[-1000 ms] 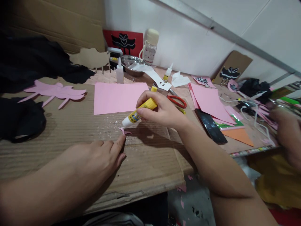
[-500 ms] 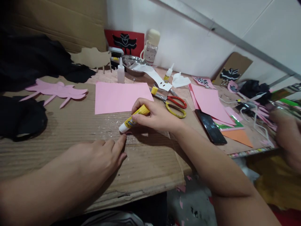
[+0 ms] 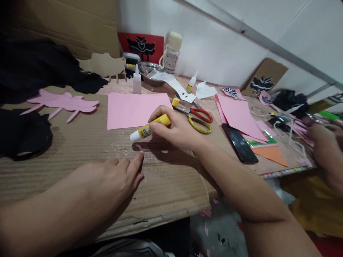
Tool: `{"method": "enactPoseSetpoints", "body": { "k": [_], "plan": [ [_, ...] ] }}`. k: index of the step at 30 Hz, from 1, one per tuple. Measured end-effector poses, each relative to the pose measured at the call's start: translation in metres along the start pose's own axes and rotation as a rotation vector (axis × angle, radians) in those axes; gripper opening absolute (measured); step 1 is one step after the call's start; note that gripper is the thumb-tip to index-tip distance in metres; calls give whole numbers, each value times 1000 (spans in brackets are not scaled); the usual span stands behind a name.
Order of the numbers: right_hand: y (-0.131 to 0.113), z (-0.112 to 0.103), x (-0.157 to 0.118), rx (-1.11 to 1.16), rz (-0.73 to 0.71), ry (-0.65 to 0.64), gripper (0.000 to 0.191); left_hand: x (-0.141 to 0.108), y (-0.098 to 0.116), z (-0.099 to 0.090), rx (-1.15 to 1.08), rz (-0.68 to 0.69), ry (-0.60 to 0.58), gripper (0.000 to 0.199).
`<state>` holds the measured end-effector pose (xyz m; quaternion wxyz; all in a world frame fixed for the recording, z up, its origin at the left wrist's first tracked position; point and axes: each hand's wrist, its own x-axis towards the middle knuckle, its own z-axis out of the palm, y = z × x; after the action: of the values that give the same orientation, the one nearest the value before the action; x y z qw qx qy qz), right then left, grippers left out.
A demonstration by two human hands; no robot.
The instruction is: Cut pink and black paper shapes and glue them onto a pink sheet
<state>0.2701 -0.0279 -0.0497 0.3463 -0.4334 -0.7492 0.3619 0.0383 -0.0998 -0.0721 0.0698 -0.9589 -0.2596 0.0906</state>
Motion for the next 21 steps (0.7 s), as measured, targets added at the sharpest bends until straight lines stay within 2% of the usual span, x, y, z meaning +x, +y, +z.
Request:
{"method": "enactPoseSetpoints", "body": {
  "k": [3,11,18,21],
  "plan": [
    [1,-3,-1,77,2,38,14,0,0,1,3,6,24,65],
    [-7,-1,-2,-119,39,-68,12,0,-1,-4,10,15,13,62],
    [-5,1,-1,-198,26,-34,13,1,0,0,16,9,43,64],
    [-3,3,-1,-121,17,-18,17,1,0,-1,20,-2,13,64]
  ]
}}
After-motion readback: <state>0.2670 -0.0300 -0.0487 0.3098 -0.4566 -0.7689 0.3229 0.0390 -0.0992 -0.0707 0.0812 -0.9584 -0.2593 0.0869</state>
